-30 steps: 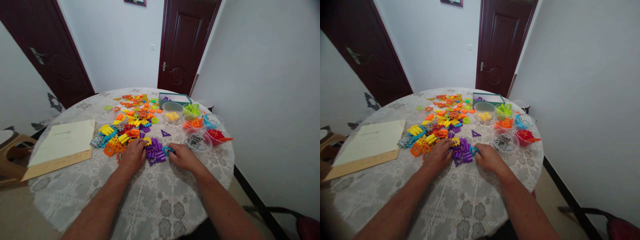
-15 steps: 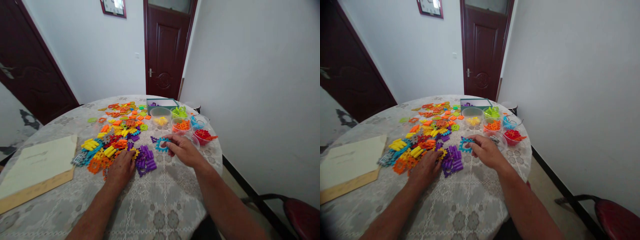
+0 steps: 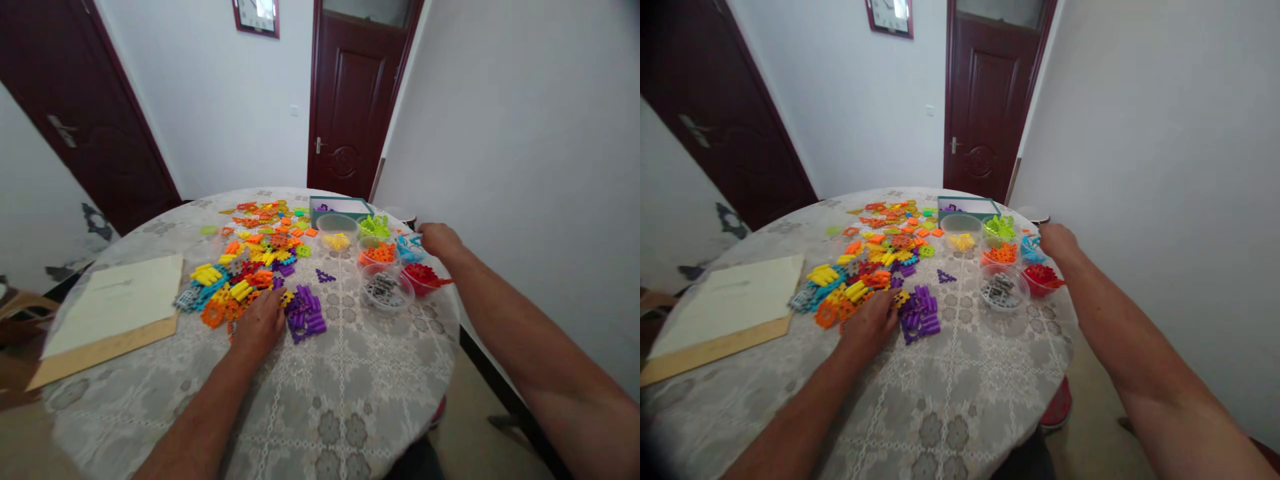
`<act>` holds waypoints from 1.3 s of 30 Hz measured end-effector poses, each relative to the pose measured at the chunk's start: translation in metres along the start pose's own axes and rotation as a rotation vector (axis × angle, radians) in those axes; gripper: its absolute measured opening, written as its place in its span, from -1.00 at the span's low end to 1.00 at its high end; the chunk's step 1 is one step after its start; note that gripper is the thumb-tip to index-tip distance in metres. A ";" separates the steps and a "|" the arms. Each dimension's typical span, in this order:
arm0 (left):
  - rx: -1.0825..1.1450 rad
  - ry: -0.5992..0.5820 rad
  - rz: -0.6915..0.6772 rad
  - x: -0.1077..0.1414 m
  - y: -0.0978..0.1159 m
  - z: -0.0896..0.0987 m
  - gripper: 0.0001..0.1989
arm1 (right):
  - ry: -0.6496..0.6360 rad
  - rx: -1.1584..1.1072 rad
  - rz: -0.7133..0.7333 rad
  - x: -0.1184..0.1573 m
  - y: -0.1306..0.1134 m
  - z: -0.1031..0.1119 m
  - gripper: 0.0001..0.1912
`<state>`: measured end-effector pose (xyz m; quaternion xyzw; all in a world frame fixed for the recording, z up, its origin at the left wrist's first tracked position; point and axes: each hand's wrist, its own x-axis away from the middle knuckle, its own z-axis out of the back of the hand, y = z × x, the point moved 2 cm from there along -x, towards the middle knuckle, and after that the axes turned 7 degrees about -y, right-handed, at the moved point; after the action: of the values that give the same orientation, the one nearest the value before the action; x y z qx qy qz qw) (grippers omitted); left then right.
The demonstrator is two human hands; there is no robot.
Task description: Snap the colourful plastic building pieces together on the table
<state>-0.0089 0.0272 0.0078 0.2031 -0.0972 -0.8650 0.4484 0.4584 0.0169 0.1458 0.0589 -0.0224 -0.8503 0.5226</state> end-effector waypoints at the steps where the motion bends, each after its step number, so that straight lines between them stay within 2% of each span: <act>1: 0.020 0.000 0.004 0.001 0.001 0.000 -0.57 | -0.004 0.009 -0.010 0.001 0.001 -0.002 -0.59; 4: 0.071 0.005 0.030 0.001 0.002 0.000 -0.52 | 0.067 -0.009 0.005 0.010 -0.008 -0.001 -0.58; 6: 0.092 0.023 0.040 0.001 0.003 0.000 -0.50 | 0.142 -0.126 0.125 0.027 -0.030 0.002 -0.61; 8: 0.109 0.045 0.044 0.001 0.004 0.002 -0.49 | 0.158 -0.341 0.321 0.054 -0.065 0.002 -0.66; 12: 0.152 0.132 0.036 0.002 0.006 0.008 -0.54 | -0.017 -0.779 0.614 0.119 -0.149 -0.010 -0.72; 15: 0.250 0.214 0.009 0.003 0.009 0.014 -0.56 | -0.024 -0.918 0.741 0.152 -0.199 -0.023 -0.64; 17: 0.389 0.226 0.022 0.003 0.010 0.017 -0.56 | -0.035 -1.009 0.735 0.160 -0.218 -0.031 -0.59; 19: 0.599 0.194 0.062 0.002 0.010 0.018 -0.58 | -0.092 -1.103 0.689 0.161 -0.227 -0.041 -0.62; 22: 0.914 0.081 0.140 -0.001 0.011 0.016 -0.58 | -0.291 -1.265 0.605 0.157 -0.231 -0.054 -0.75; 25: 1.060 -0.015 0.202 -0.005 0.012 0.014 -0.56 | -0.504 -1.420 0.520 0.157 -0.231 -0.063 -0.80; 27: 1.109 -0.042 0.224 -0.005 0.012 0.012 -0.55 | -0.572 -1.494 0.500 0.159 -0.231 -0.065 -0.80; 31: 1.173 -0.077 0.261 -0.004 0.013 0.011 -0.52 | -0.578 -1.565 0.504 0.161 -0.229 -0.069 -0.73; 35: 1.169 -0.098 0.230 -0.003 0.013 0.009 -0.50 | -0.591 -1.585 0.471 0.159 -0.229 -0.075 -0.75; 39: 1.153 -0.111 0.204 -0.003 0.010 0.005 -0.53 | -0.544 -1.595 0.503 0.158 -0.228 -0.075 -0.68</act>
<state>-0.0018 0.0241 0.0165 0.3581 -0.5942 -0.6344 0.3408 0.1947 -0.0187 0.0368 -0.5349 0.4425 -0.4567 0.5563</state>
